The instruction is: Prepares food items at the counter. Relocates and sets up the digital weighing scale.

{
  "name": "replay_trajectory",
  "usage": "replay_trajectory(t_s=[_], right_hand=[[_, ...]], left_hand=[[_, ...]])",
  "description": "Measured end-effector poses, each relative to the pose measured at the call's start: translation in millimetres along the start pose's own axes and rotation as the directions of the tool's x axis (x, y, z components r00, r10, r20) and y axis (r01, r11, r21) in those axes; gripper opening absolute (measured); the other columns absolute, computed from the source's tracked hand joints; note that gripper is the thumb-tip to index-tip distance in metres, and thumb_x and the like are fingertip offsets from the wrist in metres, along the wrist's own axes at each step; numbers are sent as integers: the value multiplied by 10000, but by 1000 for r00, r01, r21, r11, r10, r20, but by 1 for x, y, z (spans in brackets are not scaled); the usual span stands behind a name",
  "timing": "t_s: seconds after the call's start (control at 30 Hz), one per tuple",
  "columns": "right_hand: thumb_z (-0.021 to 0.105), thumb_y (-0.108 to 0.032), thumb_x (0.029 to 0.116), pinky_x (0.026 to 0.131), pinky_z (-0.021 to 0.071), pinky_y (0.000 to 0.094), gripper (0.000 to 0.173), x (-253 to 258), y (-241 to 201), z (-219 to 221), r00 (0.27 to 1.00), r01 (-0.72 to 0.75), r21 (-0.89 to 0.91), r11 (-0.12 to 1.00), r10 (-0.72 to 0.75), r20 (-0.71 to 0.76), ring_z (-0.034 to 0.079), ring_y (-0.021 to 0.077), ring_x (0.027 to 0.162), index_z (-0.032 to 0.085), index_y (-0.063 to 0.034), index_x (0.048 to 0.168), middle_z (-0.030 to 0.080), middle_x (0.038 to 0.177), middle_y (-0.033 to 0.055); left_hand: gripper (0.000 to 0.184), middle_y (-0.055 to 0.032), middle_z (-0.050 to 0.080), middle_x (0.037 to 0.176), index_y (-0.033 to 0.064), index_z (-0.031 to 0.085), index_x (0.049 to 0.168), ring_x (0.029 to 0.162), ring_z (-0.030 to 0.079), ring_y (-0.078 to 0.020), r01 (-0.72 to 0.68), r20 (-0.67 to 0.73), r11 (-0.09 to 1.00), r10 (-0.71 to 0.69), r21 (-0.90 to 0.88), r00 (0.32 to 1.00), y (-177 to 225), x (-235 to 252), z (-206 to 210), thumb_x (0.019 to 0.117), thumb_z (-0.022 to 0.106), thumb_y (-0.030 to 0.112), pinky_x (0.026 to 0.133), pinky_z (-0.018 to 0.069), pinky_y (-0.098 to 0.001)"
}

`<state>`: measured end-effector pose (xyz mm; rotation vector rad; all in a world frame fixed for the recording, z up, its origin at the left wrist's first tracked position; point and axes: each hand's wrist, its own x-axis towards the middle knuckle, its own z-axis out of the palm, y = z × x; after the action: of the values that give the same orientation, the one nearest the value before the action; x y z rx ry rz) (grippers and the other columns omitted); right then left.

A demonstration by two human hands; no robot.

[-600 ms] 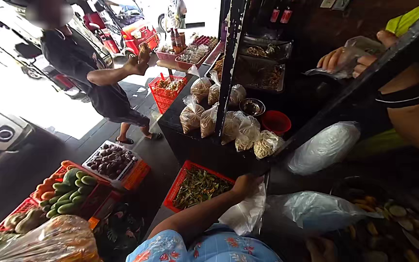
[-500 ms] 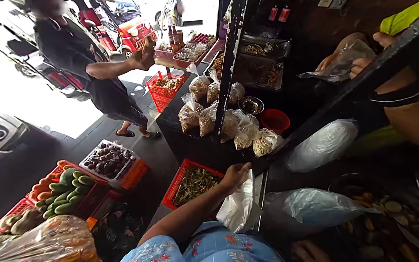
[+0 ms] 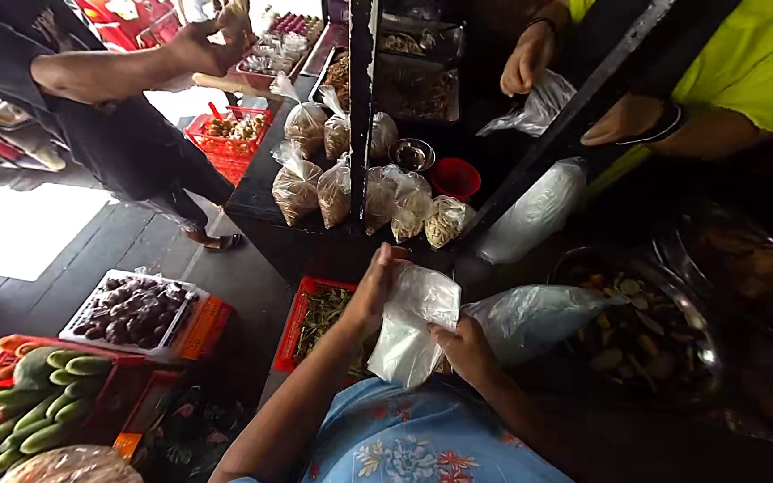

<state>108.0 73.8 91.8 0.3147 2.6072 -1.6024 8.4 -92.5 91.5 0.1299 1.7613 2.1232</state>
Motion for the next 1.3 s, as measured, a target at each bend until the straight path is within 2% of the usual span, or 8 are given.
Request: replay_trajectory(t_s=[0.13, 0.3, 0.57, 0.73, 0.8, 0.9, 1.17, 1.3], right_hand=[[650, -40, 879, 819, 598, 219, 163, -4, 3, -16, 998, 43, 185, 982, -36, -43, 699, 3, 850, 681, 28, 1025, 737, 908, 22], [650, -8, 873, 833, 609, 212, 148, -27, 5, -44, 986, 86, 279, 956, -42, -159, 709, -3, 871, 673, -7, 1018, 745, 912, -27], [711, 1, 754, 775, 611, 215, 338, -122, -7, -139, 796, 290, 421, 859, 28, -605, 712, 5, 833, 720, -223, 1007, 767, 914, -101], [644, -12, 720, 708, 617, 221, 299, -152, 43, -154, 731, -222, 378, 899, 410, -546, 701, -4, 749, 639, -114, 1001, 732, 815, -94], [646, -40, 801, 743, 604, 276, 274, -141, 75, -148, 733, -493, 195, 848, 525, -432, 685, 54, 785, 613, -2, 1071, 696, 864, 11], [593, -43, 960, 971, 464, 643, 387, -107, 87, -134, 690, -708, -190, 680, 610, -391, 608, 468, 1105, 551, 194, 1263, 605, 1183, 390], [589, -131, 1001, 1044, 395, 717, 403, -29, 77, -64, 814, -579, -630, 517, 405, -416, 550, 561, 1249, 593, 167, 1272, 589, 1275, 409], [721, -84, 919, 1131, 352, 656, 544, -26, 115, -61, 872, -483, -440, 757, 369, -322, 487, 517, 1346, 526, 168, 1360, 531, 1372, 401]], left_hand=[[772, -79, 645, 1341, 109, 510, 1422, 1211, 634, -246, -165, -171, 971, 135, -173, 976, 32, 9, -98, 1041, 90, 633, 993, 533, -472], [862, -155, 494, 1494, 68, 294, 1509, 1377, 517, -291, -456, -448, 559, 162, -692, 879, 65, 44, -206, 997, -127, 619, 1134, 453, -459], [1016, -239, 434, 1529, 95, 212, 1555, 1352, 530, -398, -474, -503, 610, 140, -635, 853, 93, 89, -215, 895, -133, 787, 1064, 497, -559], [1002, -207, 444, 1524, 107, 214, 1552, 1354, 523, -381, -424, -431, 645, 158, -636, 888, 87, 99, -195, 896, -197, 741, 1069, 475, -580], [984, -198, 441, 1531, 118, 229, 1559, 1380, 495, -379, -420, -402, 608, 176, -673, 899, 79, 103, -199, 907, -181, 732, 1096, 436, -604], [954, -208, 449, 1531, 149, 219, 1579, 1373, 495, -412, -418, -374, 540, 195, -731, 907, 69, 107, -213, 916, -120, 746, 1079, 427, -654], [846, -135, 515, 1464, 183, 374, 1497, 1303, 564, -333, -252, -236, 448, 92, -858, 967, 47, 90, -215, 952, 99, 770, 1050, 497, -538], [678, -155, 632, 1257, 101, 520, 1340, 1085, 677, -292, -220, -244, 395, -11, -892, 970, 32, 83, -216, 1024, 295, 657, 938, 577, -436]])
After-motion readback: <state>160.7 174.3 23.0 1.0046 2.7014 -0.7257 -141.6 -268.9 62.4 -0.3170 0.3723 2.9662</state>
